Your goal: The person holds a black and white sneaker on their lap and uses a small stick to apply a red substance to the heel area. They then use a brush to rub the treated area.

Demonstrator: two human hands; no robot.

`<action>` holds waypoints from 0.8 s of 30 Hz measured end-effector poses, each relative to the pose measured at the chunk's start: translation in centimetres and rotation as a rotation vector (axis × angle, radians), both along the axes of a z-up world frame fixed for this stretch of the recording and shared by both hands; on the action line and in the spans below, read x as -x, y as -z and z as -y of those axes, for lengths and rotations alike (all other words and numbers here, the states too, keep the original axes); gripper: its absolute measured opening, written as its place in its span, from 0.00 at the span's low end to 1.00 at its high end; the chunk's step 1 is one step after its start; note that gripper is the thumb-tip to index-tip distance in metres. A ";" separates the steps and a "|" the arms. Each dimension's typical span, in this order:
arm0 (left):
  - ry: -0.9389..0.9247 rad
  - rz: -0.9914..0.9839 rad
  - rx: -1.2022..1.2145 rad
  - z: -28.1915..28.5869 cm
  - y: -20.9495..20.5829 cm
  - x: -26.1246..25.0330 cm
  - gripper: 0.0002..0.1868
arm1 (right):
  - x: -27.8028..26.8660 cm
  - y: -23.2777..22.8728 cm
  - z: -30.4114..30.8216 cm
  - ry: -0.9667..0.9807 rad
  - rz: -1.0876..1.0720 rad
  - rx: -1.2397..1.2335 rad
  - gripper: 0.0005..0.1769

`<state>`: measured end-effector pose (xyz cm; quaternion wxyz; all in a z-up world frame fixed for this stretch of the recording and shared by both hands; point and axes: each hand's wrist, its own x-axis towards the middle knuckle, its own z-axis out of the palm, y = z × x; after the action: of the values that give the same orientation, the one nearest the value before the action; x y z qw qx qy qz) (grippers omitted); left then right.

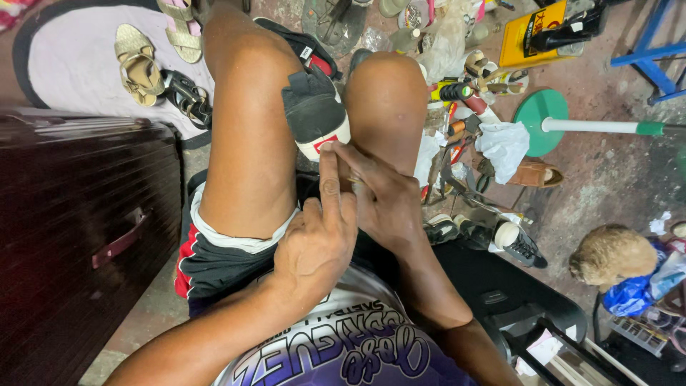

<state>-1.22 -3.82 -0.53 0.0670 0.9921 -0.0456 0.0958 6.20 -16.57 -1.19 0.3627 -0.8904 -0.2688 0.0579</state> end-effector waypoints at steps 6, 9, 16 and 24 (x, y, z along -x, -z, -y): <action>0.023 0.010 0.316 -1.5 -0.6 0.0 0.12 | 0.0 0.0 -0.2 -0.034 0.076 0.039 0.32; -0.045 0.088 0.732 -4.7 -0.9 -0.2 0.17 | 0.3 0.1 -0.2 -0.054 0.215 0.043 0.33; -0.122 -0.170 1.159 -8.8 2.0 -4.5 0.40 | 0.8 0.7 -0.3 -0.063 0.074 0.118 0.36; 0.027 -0.365 1.554 -9.1 3.3 -6.7 0.47 | 1.0 1.0 0.5 -0.074 0.120 0.117 0.36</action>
<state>5.51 5.33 -3.84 0.7469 0.6609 0.0340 -0.0646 5.16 -17.06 -2.19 0.2910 -0.9013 -0.3191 0.0334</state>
